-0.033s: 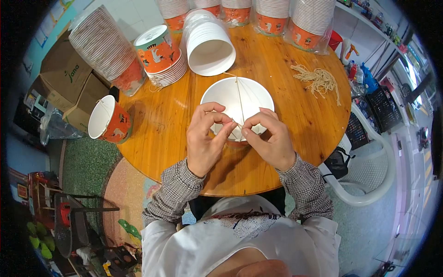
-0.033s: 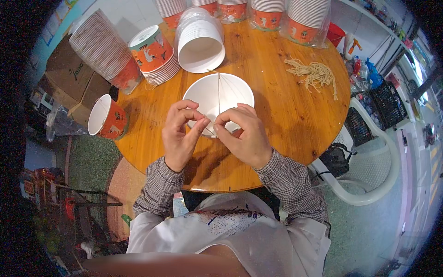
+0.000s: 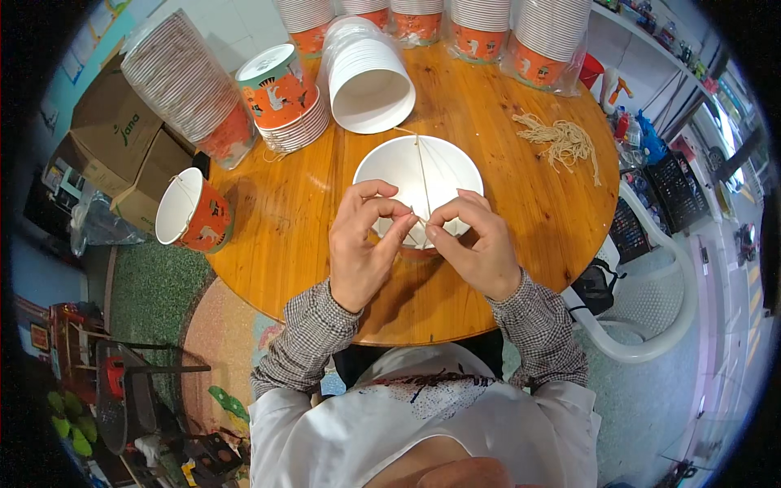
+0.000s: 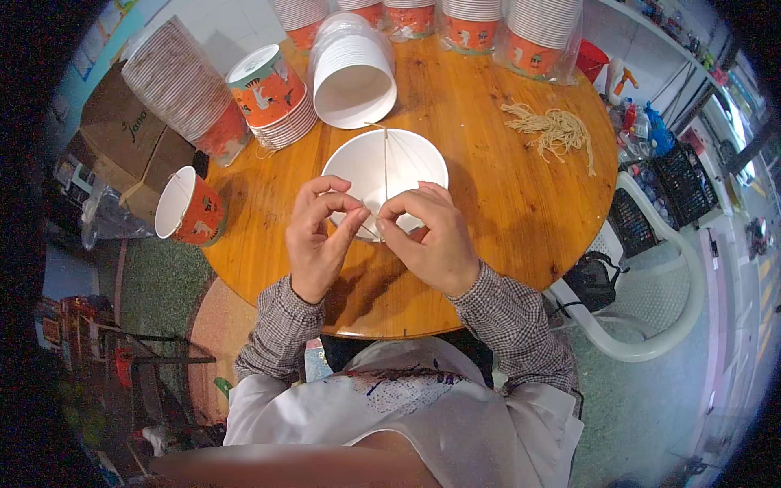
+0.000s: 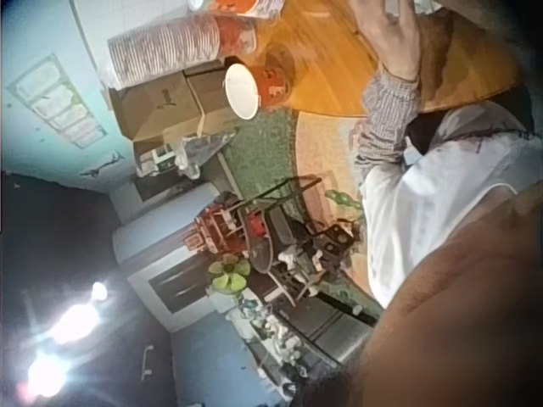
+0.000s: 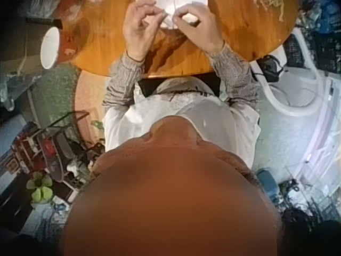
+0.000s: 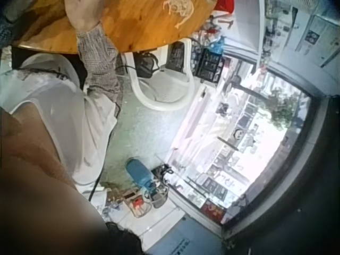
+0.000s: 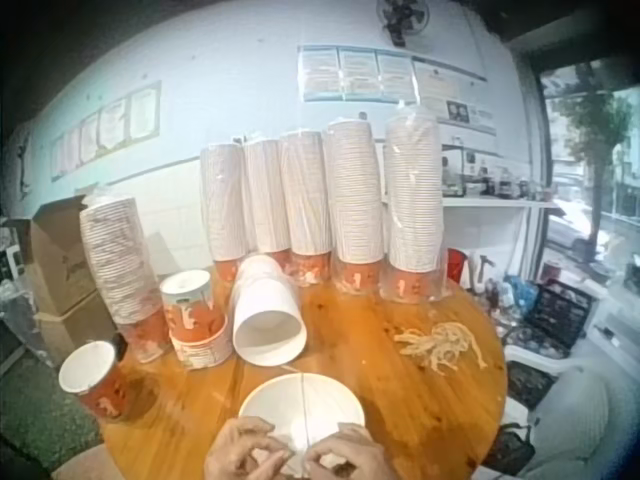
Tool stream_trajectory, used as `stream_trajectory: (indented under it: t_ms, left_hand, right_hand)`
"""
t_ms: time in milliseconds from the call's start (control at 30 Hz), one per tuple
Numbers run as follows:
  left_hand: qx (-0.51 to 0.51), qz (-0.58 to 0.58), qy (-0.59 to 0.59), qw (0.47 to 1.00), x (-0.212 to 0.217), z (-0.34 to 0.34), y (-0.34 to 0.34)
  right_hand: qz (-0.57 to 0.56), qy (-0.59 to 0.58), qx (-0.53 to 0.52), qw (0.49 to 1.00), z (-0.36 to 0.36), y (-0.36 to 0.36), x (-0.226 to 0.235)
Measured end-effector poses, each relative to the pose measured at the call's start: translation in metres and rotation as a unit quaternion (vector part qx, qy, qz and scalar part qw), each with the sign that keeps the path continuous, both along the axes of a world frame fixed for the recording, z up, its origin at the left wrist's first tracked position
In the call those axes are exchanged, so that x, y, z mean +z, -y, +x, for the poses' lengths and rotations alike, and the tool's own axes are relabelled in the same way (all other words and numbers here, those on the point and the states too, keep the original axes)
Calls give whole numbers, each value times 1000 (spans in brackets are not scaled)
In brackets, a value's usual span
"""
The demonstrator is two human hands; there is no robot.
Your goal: Thread rubber bands through pre-punched holes in paper cups to attach them.
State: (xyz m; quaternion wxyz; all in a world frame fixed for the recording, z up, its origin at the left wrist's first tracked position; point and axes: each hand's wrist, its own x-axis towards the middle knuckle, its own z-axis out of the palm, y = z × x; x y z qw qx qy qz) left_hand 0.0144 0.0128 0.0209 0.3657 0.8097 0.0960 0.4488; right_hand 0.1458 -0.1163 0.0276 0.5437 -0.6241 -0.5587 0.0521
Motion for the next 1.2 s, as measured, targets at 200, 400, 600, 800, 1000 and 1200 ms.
stream_trajectory:
  t_ms: [200,400,600,800,1000,1200]
  left_hand:
    - [-11,4,-26,1000,9,-2,11]
    - [-45,15,-52,998,10,-2,10]
    - [-101,-4,-89,991,15,-4,3]
    - [-222,-254,-80,938,14,-4,1]
    - [-201,-299,-72,930,14,-6,0]
    - [-188,-275,-95,938,14,-5,-1]
  right_hand:
    - [-5,17,-5,1000,0,0,2]
    - [3,48,-26,998,3,1,5]
    - [7,96,-44,994,6,2,10]
    - [2,48,-13,999,0,1,-2]
    - [24,16,-24,999,-7,4,-8]
    - [75,107,-51,990,-5,1,-7]
